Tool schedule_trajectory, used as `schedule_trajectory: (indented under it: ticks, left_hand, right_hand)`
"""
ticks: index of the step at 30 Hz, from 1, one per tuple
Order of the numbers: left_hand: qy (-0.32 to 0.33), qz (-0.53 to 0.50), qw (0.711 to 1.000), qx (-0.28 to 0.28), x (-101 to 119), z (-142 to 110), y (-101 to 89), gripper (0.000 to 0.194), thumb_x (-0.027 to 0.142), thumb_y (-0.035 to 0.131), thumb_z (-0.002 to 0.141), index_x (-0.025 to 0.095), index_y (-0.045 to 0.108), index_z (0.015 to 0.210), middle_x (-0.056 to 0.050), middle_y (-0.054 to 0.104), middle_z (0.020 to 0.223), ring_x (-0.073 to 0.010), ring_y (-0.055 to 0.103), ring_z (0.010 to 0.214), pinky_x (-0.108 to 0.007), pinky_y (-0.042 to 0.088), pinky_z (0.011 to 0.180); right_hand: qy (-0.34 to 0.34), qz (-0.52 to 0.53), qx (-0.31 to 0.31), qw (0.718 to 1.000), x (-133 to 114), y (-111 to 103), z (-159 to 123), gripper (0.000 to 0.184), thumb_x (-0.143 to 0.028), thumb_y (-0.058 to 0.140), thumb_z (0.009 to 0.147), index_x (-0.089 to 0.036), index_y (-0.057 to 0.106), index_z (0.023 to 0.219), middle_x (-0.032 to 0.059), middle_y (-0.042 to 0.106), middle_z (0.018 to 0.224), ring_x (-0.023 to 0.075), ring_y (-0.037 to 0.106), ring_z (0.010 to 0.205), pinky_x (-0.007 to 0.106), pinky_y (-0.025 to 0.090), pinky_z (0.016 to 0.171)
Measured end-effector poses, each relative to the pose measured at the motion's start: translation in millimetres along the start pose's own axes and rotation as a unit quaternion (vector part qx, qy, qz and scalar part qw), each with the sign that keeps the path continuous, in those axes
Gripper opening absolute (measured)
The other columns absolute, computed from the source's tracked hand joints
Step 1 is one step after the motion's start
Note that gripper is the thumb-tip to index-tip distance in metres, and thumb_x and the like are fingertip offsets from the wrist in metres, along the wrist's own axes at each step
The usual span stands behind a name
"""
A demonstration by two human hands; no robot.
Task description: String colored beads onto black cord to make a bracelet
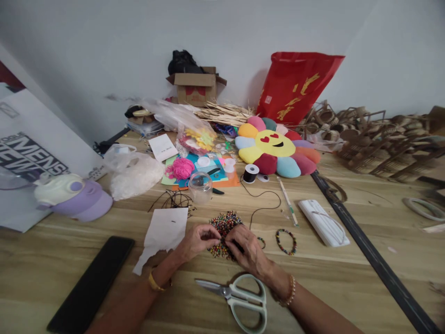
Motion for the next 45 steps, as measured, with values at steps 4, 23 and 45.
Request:
schedule_trajectory:
  ticks: [4,23,45]
  left_hand:
    - [-0.003,0.009,1.000,0.001,0.2,0.0,0.0,0.021,0.031,0.073,0.069,0.011,0.069,0.076,-0.004,0.064,0.069,-0.0139,0.055,0.065,-0.024,0.043,0.062]
    - [-0.006,-0.013,1.000,-0.005,0.8,-0.4,2.0,0.024,0.033,0.077,0.067,0.012,0.069,0.074,-0.002,0.064,0.067,-0.0129,0.055,0.063,-0.023,0.043,0.061]
    - [-0.018,-0.009,1.000,-0.007,2.0,-1.0,3.6,0.025,0.034,0.078,0.065,0.012,0.068,0.072,-0.001,0.063,0.064,-0.0125,0.053,0.061,-0.023,0.040,0.059]
  right_hand:
    - [-0.006,0.001,0.006,1.000,-0.1,0.6,-0.5,0.012,-0.018,0.049,0.095,-0.020,0.059,0.088,0.0054,0.062,0.081,0.0184,0.055,0.078,0.032,0.045,0.073]
    - [-0.016,0.006,0.004,1.000,-2.0,-0.1,0.0,0.011,-0.017,0.050,0.095,-0.019,0.059,0.091,0.0060,0.064,0.083,0.0184,0.056,0.079,0.032,0.047,0.073]
    - [-0.021,0.016,0.006,1.000,-0.5,1.3,-1.8,0.010,-0.018,0.049,0.096,-0.020,0.059,0.091,0.0056,0.063,0.085,0.0176,0.056,0.079,0.031,0.047,0.073]
Point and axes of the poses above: each hand's wrist, its own z-axis towards the middle knuckle, its own y-axis out of the palm, x = y × z, the point moved 7 cm from there along z, towards the middle knuckle
